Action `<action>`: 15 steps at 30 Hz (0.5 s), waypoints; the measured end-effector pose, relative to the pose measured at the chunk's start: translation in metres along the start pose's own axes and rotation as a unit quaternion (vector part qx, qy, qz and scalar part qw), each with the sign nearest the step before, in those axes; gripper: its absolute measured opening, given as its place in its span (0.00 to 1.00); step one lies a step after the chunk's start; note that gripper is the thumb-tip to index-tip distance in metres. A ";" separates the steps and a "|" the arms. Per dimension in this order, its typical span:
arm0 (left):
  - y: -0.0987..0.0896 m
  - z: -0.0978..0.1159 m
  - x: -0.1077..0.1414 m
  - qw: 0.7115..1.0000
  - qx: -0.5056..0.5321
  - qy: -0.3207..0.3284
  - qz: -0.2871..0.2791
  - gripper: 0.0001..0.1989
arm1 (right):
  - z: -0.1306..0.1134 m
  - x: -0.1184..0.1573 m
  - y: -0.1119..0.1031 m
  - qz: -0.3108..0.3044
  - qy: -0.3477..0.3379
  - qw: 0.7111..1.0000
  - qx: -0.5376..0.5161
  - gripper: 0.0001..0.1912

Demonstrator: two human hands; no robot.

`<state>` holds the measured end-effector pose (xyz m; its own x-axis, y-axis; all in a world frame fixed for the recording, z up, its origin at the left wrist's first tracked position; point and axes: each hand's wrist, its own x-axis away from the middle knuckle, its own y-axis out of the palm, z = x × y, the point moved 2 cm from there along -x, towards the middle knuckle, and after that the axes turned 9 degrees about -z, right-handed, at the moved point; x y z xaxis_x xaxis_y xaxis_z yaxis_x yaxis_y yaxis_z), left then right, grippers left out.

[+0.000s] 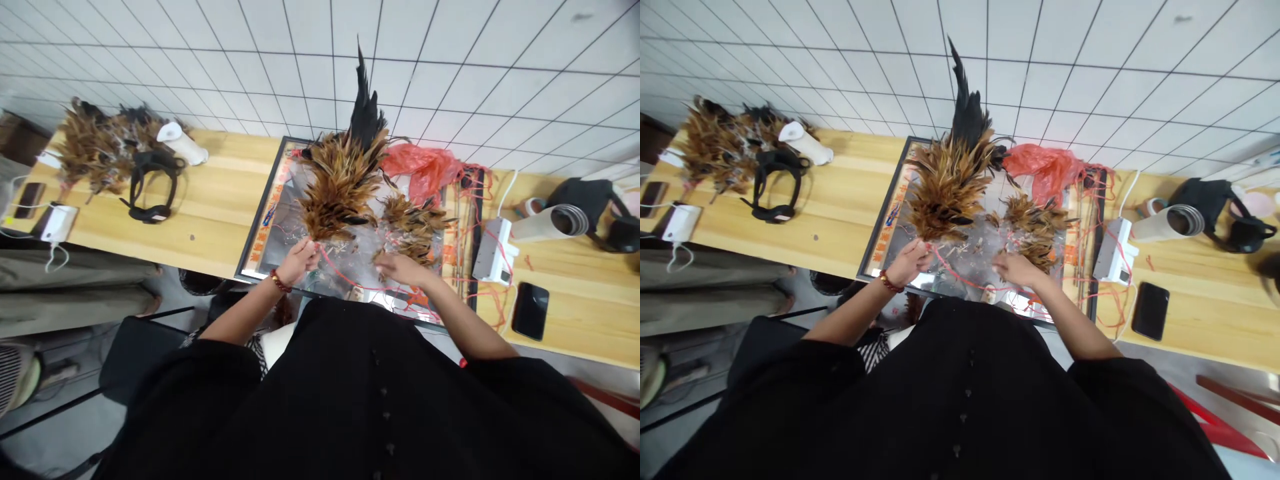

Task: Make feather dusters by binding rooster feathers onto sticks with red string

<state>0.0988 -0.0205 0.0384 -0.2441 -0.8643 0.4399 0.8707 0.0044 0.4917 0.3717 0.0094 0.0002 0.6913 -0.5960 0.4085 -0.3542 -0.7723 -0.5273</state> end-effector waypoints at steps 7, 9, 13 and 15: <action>0.028 -0.026 -0.011 0.997 0.072 -0.008 -0.035 0.17 | -0.068 -0.026 0.033 -0.002 -0.031 0.891 -0.454 0.23; 0.026 -0.031 -0.011 0.996 0.079 -0.021 -0.025 0.17 | -0.063 -0.025 0.038 0.041 -0.001 0.818 -0.573 0.25; 0.026 -0.035 -0.010 0.990 0.116 -0.084 -0.006 0.17 | -0.047 -0.018 0.036 0.103 0.027 0.753 -0.649 0.25; 0.029 -0.034 -0.010 0.985 0.145 -0.093 0.000 0.17 | -0.043 -0.015 0.036 0.112 0.038 0.751 -0.650 0.25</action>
<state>0.1407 -0.0284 0.0228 -0.3425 -0.7570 0.5565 0.7180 0.1711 0.6746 0.3211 -0.0185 0.0072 0.5028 -0.7149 0.4859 -0.8054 -0.1834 0.5636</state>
